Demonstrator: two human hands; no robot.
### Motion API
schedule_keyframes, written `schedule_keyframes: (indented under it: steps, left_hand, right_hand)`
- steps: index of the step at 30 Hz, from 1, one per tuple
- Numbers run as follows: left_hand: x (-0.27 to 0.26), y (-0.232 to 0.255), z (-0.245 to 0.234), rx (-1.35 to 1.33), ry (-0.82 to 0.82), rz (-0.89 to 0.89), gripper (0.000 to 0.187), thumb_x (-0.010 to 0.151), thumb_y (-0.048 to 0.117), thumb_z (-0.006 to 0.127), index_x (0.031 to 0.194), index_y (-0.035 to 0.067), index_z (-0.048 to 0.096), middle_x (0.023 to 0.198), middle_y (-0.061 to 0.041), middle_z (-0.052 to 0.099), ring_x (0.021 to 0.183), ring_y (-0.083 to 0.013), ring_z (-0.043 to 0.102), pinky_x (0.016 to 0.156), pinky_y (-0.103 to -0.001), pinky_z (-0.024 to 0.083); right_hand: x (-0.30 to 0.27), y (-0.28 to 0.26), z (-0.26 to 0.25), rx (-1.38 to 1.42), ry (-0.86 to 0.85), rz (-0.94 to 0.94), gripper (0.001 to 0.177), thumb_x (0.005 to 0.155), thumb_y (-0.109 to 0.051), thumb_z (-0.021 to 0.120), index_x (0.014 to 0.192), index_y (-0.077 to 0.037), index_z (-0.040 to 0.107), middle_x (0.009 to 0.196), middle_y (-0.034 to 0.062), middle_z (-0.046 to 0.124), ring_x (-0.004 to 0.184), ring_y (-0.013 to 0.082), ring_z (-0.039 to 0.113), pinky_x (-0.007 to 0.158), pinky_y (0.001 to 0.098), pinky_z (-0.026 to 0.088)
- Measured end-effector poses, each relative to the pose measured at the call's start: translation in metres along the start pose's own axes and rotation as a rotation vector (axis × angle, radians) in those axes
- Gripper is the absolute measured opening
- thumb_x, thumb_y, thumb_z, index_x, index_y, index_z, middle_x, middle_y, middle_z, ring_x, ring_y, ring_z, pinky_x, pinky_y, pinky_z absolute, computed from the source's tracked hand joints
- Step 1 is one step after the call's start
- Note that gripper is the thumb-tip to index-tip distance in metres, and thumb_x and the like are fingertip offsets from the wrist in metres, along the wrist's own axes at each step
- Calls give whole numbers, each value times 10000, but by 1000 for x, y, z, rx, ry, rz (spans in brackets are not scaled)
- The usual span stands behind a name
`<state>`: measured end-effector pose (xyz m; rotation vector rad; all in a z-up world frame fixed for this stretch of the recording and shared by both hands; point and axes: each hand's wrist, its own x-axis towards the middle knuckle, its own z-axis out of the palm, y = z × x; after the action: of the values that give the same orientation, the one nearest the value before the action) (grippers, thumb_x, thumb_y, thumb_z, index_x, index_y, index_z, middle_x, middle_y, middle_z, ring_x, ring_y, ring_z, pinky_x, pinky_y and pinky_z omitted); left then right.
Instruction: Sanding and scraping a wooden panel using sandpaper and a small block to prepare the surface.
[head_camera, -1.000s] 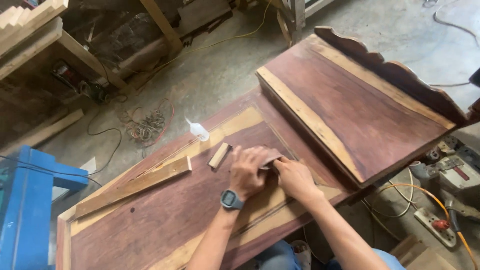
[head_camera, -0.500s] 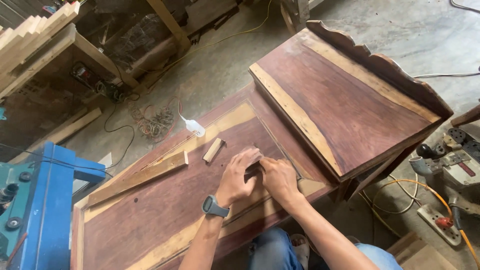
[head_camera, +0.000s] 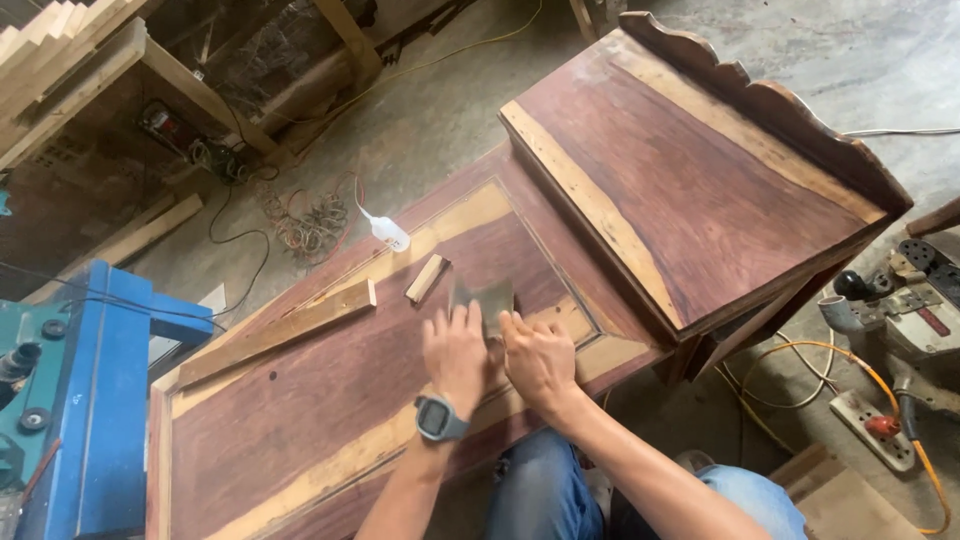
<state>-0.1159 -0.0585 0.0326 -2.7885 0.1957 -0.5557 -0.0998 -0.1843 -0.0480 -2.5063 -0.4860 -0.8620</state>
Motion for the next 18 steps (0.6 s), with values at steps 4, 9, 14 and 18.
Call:
schedule_keyframes:
  steps: [4, 9, 14, 18]
  left_hand:
    - [6, 8, -28, -294, -669, -148, 919, 738, 249, 763, 1533, 27, 357, 1443, -249, 492, 892, -446, 730, 792, -556, 601]
    - [39, -5, -116, -905, -516, -449, 589, 957, 351, 597, 1455, 46, 521, 1365, -287, 619, 1289, -486, 567, 1086, -566, 436]
    - [36, -7, -13, -666, -483, -299, 516, 785, 483, 759, 1205, 208, 639, 1144, -122, 708, 1113, -383, 683, 946, -494, 534]
    - [25, -4, 22, -537, -240, -264, 225, 754, 354, 782, 923, 227, 706, 865, -71, 771, 894, -325, 760, 776, -424, 604]
  right_hand:
    - [-9, 1, 18, -13, 36, -52, 283, 784, -323, 674, 1049, -236, 719, 965, 18, 795, 669, 242, 726, 709, 386, 498]
    - [-11, -7, 5, 115, 157, -191, 72, 788, -165, 686, 832, -187, 739, 807, 26, 769, 666, 210, 709, 764, 354, 513]
    - [-17, -17, 0, 107, 116, -232, 58, 697, -153, 687, 727, -182, 727, 724, 12, 724, 648, 198, 655, 788, 380, 482]
    - [-19, -15, -7, 186, -262, -169, 166, 760, -226, 648, 880, -173, 750, 958, 56, 764, 852, 274, 705, 730, 416, 514]
